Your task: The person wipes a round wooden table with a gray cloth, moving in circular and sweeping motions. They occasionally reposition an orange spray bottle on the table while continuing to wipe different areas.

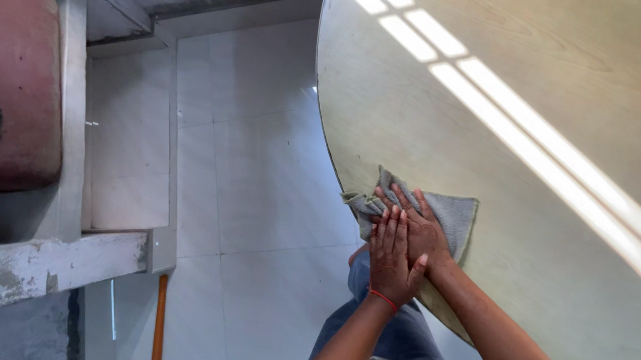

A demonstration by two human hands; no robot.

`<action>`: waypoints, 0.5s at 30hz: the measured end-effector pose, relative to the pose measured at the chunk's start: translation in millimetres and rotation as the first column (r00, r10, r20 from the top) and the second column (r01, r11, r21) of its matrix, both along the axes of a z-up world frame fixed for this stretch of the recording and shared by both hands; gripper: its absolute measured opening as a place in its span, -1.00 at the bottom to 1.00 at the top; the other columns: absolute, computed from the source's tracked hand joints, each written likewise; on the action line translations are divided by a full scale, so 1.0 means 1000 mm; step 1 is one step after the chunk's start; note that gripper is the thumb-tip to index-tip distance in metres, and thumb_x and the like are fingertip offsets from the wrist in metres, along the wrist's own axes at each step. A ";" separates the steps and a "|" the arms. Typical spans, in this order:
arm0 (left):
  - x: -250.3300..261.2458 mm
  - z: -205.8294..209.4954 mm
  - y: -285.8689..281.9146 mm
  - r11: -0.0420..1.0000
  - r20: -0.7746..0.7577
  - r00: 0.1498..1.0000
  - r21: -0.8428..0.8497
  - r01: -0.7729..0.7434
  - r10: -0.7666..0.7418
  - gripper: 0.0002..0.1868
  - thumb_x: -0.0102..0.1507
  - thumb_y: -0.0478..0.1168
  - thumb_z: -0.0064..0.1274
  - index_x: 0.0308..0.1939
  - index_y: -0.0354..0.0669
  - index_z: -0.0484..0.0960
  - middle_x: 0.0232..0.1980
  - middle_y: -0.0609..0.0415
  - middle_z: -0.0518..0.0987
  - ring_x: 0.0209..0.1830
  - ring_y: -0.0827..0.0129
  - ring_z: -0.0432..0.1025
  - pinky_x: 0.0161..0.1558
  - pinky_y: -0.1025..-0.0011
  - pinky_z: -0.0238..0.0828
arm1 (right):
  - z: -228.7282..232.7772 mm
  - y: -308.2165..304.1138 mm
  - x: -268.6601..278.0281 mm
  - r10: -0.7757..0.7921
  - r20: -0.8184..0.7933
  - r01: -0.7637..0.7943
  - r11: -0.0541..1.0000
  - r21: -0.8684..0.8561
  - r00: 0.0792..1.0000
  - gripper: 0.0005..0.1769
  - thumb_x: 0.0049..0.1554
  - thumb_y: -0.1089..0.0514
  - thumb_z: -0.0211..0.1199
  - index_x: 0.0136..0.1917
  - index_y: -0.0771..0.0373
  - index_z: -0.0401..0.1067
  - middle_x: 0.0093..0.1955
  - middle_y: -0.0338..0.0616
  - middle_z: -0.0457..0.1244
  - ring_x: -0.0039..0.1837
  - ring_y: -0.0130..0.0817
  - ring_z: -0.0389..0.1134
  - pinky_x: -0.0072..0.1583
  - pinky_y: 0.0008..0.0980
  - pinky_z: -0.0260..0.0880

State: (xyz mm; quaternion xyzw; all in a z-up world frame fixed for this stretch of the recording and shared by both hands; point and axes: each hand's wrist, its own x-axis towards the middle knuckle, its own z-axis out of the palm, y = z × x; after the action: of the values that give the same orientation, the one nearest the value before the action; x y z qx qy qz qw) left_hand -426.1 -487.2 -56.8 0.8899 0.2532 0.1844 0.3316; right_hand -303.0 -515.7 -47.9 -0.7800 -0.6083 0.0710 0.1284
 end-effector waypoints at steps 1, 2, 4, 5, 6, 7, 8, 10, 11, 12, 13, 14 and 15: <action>-0.007 0.002 -0.012 0.999 -0.009 0.999 -0.007 0.039 -0.039 -0.10 0.42 0.27 -0.32 0.64 -0.30 0.03 0.71 -0.19 0.03 0.75 -0.05 -0.15 0.66 -0.02 -0.39 | -0.001 -0.016 -0.007 -0.023 -0.002 0.023 1.000 0.014 1.000 -0.42 0.23 -0.24 -0.03 0.50 -0.26 0.18 0.73 -0.44 -0.20 0.72 -0.40 -0.27 0.65 -0.03 -0.37; -0.012 0.004 -0.023 0.997 -0.020 0.997 -0.013 0.081 -0.081 -0.10 0.42 0.28 -0.32 0.65 -0.30 0.03 0.71 -0.19 0.03 0.75 -0.04 -0.15 0.66 -0.02 -0.39 | -0.002 -0.032 -0.013 -0.051 -0.007 0.051 0.998 0.030 0.999 -0.38 0.24 -0.23 -0.02 0.54 -0.19 0.18 0.73 -0.43 -0.19 0.72 -0.39 -0.26 0.65 -0.04 -0.36; -0.018 0.011 -0.042 0.984 -0.043 0.984 -0.053 0.172 -0.174 -0.10 0.42 0.29 -0.32 0.65 -0.27 0.03 0.72 -0.16 0.04 0.75 -0.01 -0.14 0.67 -0.01 -0.39 | 0.000 -0.069 -0.020 -0.081 -0.006 0.081 0.996 0.031 0.997 -0.31 0.21 -0.23 -0.01 0.57 -0.10 0.19 0.72 -0.39 -0.18 0.71 -0.36 -0.25 0.64 -0.03 -0.35; -0.019 0.015 -0.050 0.972 -0.055 0.973 -0.086 0.220 -0.225 -0.11 0.42 0.29 -0.31 0.66 -0.24 0.04 0.72 -0.13 0.05 0.76 0.02 -0.12 0.67 0.00 -0.38 | 0.002 -0.089 -0.021 -0.084 0.000 0.084 0.996 0.017 0.996 -0.29 0.17 -0.25 -0.01 0.55 -0.09 0.19 0.72 -0.37 -0.18 0.70 -0.34 -0.25 0.63 -0.01 -0.35; -0.017 0.018 -0.057 0.957 -0.066 0.960 -0.119 0.264 -0.273 -0.11 0.42 0.29 -0.31 0.66 -0.21 0.05 0.72 -0.10 0.06 0.76 0.05 -0.11 0.68 0.01 -0.38 | 0.005 -0.109 -0.019 -0.084 0.004 0.084 0.996 0.004 0.996 -0.27 0.14 -0.27 0.00 0.54 -0.07 0.19 0.71 -0.34 -0.18 0.70 -0.32 -0.25 0.62 0.02 -0.35; -0.012 0.021 -0.064 0.947 -0.039 0.951 -0.116 0.299 -0.305 -0.12 0.41 0.28 -0.29 0.66 -0.20 0.05 0.72 -0.09 0.06 0.76 0.06 -0.10 0.68 0.02 -0.36 | 0.007 -0.128 -0.013 -0.118 0.059 0.122 0.991 -0.062 0.991 -0.26 0.13 -0.30 -0.01 0.54 -0.11 0.18 0.70 -0.36 -0.17 0.70 -0.32 -0.25 0.62 0.03 -0.35; -0.005 0.022 -0.069 0.935 -0.013 0.941 -0.114 0.336 -0.339 -0.12 0.40 0.28 -0.26 0.66 -0.18 0.06 0.72 -0.09 0.06 0.76 0.06 -0.10 0.68 0.02 -0.35 | 0.008 -0.147 -0.006 -0.151 0.114 0.165 0.978 -0.127 0.982 -0.25 0.13 -0.33 -0.03 0.54 -0.14 0.17 0.69 -0.38 -0.16 0.70 -0.32 -0.26 0.62 0.04 -0.34; 0.013 0.023 -0.082 0.931 -0.007 0.935 -0.100 0.352 -0.354 -0.12 0.39 0.25 -0.22 0.66 -0.17 0.05 0.73 -0.10 0.04 0.76 0.05 -0.11 0.68 0.03 -0.34 | 0.008 -0.185 0.012 -0.237 0.142 0.249 0.966 -0.069 0.961 -0.29 0.15 -0.38 -0.08 0.52 -0.22 0.16 0.69 -0.35 -0.15 0.70 -0.27 -0.27 0.62 0.13 -0.36; 0.023 0.022 -0.089 0.939 -0.026 0.942 -0.089 0.332 -0.335 -0.12 0.39 0.22 -0.20 0.67 -0.17 0.03 0.73 -0.12 0.03 0.75 0.03 -0.13 0.67 0.03 -0.34 | 0.007 -0.206 0.023 -0.293 0.108 0.289 0.956 0.051 0.950 -0.33 0.18 -0.40 -0.13 0.49 -0.26 0.17 0.70 -0.29 -0.15 0.71 -0.22 -0.27 0.62 0.20 -0.37; 0.034 0.022 -0.096 0.946 -0.043 0.947 -0.079 0.313 -0.317 -0.11 0.39 0.20 -0.18 0.68 -0.18 0.02 0.73 -0.13 0.01 0.75 0.01 -0.14 0.66 0.02 -0.34 | 0.008 -0.228 0.037 -0.384 0.128 0.386 0.923 0.010 0.915 -0.34 0.20 -0.40 -0.14 0.52 -0.30 0.14 0.72 -0.26 -0.16 0.74 -0.19 -0.29 0.63 0.23 -0.41; 0.043 0.021 -0.103 0.954 -0.039 0.955 -0.067 0.291 -0.294 -0.12 0.39 0.18 -0.17 0.68 -0.18 0.02 0.73 -0.14 0.02 0.75 0.01 -0.14 0.66 0.01 -0.35 | 0.009 -0.247 0.048 -0.469 0.152 0.479 0.877 -0.029 0.870 -0.35 0.23 -0.39 -0.16 0.54 -0.33 0.12 0.74 -0.23 -0.17 0.76 -0.17 -0.31 0.63 0.25 -0.44; 0.054 0.019 -0.107 0.963 -0.033 0.964 -0.052 0.263 -0.265 -0.13 0.39 0.16 -0.16 0.67 -0.18 0.03 0.72 -0.14 0.03 0.75 0.01 -0.14 0.67 0.00 -0.36 | 0.007 -0.260 0.053 -0.606 0.111 0.610 0.793 -0.002 0.788 -0.33 0.26 -0.41 -0.19 0.58 -0.33 0.09 0.75 -0.17 -0.19 0.77 -0.10 -0.33 0.64 0.29 -0.46; 0.065 0.018 -0.111 0.971 -0.026 0.971 -0.037 0.235 -0.236 -0.14 0.38 0.15 -0.15 0.67 -0.17 0.03 0.72 -0.15 0.04 0.75 0.01 -0.14 0.67 -0.02 -0.36 | 0.007 -0.274 0.054 -0.726 0.066 0.726 0.687 0.017 0.685 -0.31 0.29 -0.42 -0.21 0.63 -0.33 0.06 0.76 -0.11 -0.21 0.78 -0.03 -0.35 0.65 0.34 -0.48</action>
State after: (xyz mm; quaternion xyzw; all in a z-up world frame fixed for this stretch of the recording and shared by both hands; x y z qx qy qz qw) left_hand -360.7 -598.1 -38.8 0.9107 0.1538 0.1257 0.3621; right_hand -249.3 -790.2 -40.7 -0.9596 -0.2537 -0.0088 0.1214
